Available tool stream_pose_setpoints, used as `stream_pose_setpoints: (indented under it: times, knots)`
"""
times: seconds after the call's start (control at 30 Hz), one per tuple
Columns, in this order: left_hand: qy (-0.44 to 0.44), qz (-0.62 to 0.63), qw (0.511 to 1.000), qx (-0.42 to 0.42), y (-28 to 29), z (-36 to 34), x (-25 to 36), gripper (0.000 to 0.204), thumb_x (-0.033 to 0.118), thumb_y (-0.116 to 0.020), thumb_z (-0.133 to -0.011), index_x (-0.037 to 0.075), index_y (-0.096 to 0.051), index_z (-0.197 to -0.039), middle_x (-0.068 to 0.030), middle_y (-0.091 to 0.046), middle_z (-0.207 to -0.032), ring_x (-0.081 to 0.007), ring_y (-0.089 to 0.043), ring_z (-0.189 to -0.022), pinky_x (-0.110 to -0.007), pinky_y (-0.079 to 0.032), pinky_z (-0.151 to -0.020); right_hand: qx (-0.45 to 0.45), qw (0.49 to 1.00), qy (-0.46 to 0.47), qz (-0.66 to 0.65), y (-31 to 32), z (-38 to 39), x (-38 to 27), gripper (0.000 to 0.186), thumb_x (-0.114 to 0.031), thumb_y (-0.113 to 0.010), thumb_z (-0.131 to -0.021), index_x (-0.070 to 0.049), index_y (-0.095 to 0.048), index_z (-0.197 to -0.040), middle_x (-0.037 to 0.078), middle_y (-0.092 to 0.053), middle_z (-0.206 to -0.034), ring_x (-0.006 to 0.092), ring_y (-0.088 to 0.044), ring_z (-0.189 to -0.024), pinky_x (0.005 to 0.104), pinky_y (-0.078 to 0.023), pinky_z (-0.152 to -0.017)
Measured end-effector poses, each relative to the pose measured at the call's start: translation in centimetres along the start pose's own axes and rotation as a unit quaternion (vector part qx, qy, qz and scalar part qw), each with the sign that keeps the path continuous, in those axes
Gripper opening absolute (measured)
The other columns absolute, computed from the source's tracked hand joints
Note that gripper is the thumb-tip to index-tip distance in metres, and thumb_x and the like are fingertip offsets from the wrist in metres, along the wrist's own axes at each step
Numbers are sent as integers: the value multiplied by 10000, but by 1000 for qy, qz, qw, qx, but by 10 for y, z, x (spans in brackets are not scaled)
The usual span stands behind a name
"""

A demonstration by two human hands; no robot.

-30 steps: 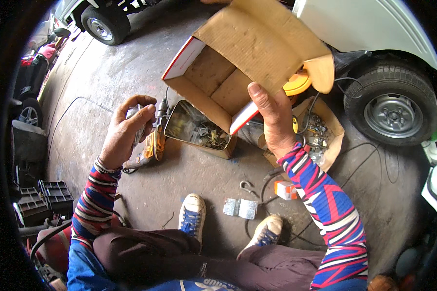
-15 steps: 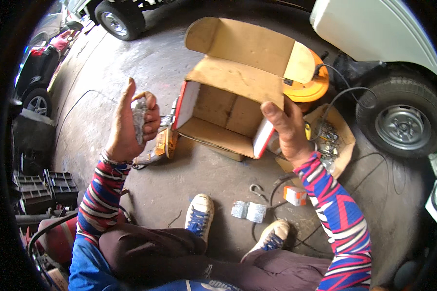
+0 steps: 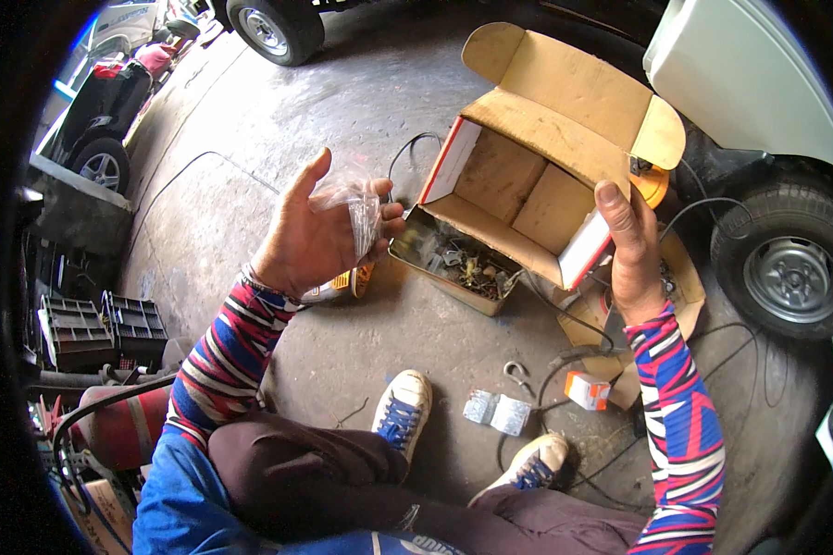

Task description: The person removes a brake caliper from a vehicle using a power drill, then sits on the floor to unpack new brake pads and hardware from a box. He organizes small metal clips and bolts on a cardboard sheet and places the new brake pads into the caliper.

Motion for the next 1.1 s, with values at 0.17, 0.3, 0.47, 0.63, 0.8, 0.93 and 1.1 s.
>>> stream_pose_setpoints:
  times: [0.17,0.3,0.47,0.63,0.8,0.93,1.1]
  knots:
    - [-16,-19,999,-45,0,-3,-2,655,443,-439,-1015,-18,-463,-1480,-249,-629,-1336,-340,-662,-1182,-422,-571,-990,13,999,40,19,4,-2,-12,627,-566,-682,-963,-20,-631,-1265,-26,-569,-990,87,-499,-886,246,-416,-807]
    - [-22,-16,993,-113,-7,-3,-5,673,274,-418,-945,-41,-379,-1538,-285,-593,-1379,-352,-660,-1182,-423,-579,-991,15,998,50,36,8,-3,-20,642,-562,-686,-962,-12,-624,-1288,-9,-588,-1043,93,-505,-932,246,-419,-839]
    - [-20,-20,990,-139,-8,-5,-6,675,237,-418,-929,-40,-374,-1542,-286,-593,-1380,-343,-667,-1168,-420,-591,-962,33,997,66,18,11,-3,-25,638,-557,-689,-960,-13,-628,-1289,-11,-595,-1037,94,-506,-930,248,-413,-844]
    - [-94,-58,993,-34,-8,-9,-3,483,170,-465,-987,-6,-479,-1436,-217,-644,-1277,-308,-682,-1109,-403,-575,-967,52,993,78,67,18,-7,-33,616,-541,-680,-968,-13,-639,-1283,-15,-586,-1006,95,-511,-906,255,-414,-812]
    - [-393,-272,879,4,-36,-9,8,334,103,-471,-1078,25,-496,-1402,-200,-643,-1265,-305,-664,-1195,-436,-537,-1049,48,996,75,-24,26,-11,-41,607,-524,-681,-969,-5,-647,-1281,1,-618,-1025,109,-555,-919,265,-441,-832]
    - [-370,-743,554,68,-57,-33,-27,462,31,-687,-928,27,-553,-1370,-154,-651,-1275,-250,-636,-1129,-383,-502,-1006,120,985,119,22,42,-12,-45,553,-470,-674,-982,-4,-659,-1279,24,-660,-1062,122,-594,-951,282,-462,-869]
    - [-252,-688,678,58,-73,-32,-37,470,121,-717,-947,66,-588,-1396,-111,-669,-1261,-192,-661,-1078,-314,-522,-938,-7,959,218,183,65,19,-60,559,-422,-619,-1025,40,-614,-1339,64,-649,-1142,136,-601,-1002,267,-454,-872]
Point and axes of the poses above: each hand's wrist, its own z-axis away from the middle knuckle, its own y-axis out of the back of the hand, x = y × z, the point moved 3 cm from there along -z, towards the middle knuckle
